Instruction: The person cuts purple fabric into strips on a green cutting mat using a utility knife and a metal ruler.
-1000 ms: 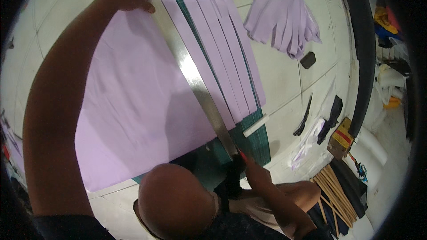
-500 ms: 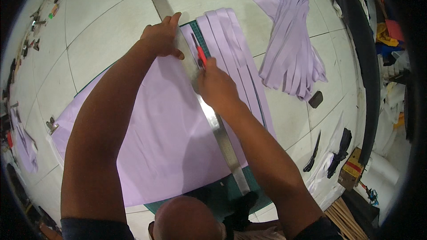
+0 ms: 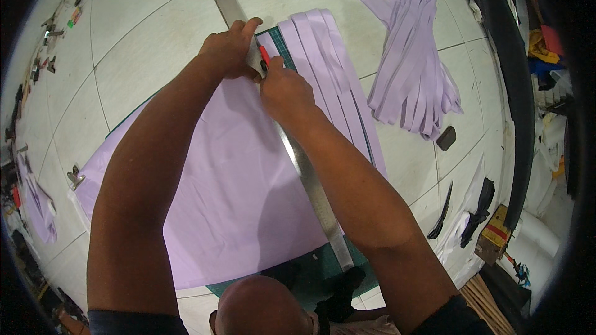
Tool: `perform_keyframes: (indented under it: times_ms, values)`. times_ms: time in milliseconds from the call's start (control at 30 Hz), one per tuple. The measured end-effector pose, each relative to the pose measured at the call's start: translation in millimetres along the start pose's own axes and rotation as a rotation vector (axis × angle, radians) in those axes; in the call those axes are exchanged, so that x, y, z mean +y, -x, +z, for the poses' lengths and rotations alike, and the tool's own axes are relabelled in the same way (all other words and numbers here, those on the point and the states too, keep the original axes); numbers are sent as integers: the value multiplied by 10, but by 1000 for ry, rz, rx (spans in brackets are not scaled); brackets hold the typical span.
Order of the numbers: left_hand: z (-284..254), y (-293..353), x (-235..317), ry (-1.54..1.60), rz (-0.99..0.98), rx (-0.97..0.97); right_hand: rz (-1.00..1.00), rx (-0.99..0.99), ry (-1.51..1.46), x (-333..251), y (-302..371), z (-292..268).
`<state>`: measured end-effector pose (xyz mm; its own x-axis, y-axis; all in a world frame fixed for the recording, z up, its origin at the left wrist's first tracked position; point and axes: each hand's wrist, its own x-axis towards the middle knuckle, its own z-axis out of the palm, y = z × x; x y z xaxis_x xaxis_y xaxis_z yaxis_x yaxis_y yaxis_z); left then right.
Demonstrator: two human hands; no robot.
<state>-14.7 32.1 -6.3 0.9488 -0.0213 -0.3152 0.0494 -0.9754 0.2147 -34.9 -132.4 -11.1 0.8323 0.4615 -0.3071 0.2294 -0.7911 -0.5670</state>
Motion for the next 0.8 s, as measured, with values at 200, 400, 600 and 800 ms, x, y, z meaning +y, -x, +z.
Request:
perform_keyframes:
  times_ms: [200,400,600,800]
  values:
    - [-7,-40,32,-98,25,-78,62,-106,62,-113,-88,-248]
    - [6,-55,6,-78,43,-89,165,-270,95,55,364,-375]
    - [187,-172,-151,-120,110,-56,293,-424,80,514,1518,-393]
    - [241,-165,-200,-157,110,3,627,-649,65,910,3010,-465]
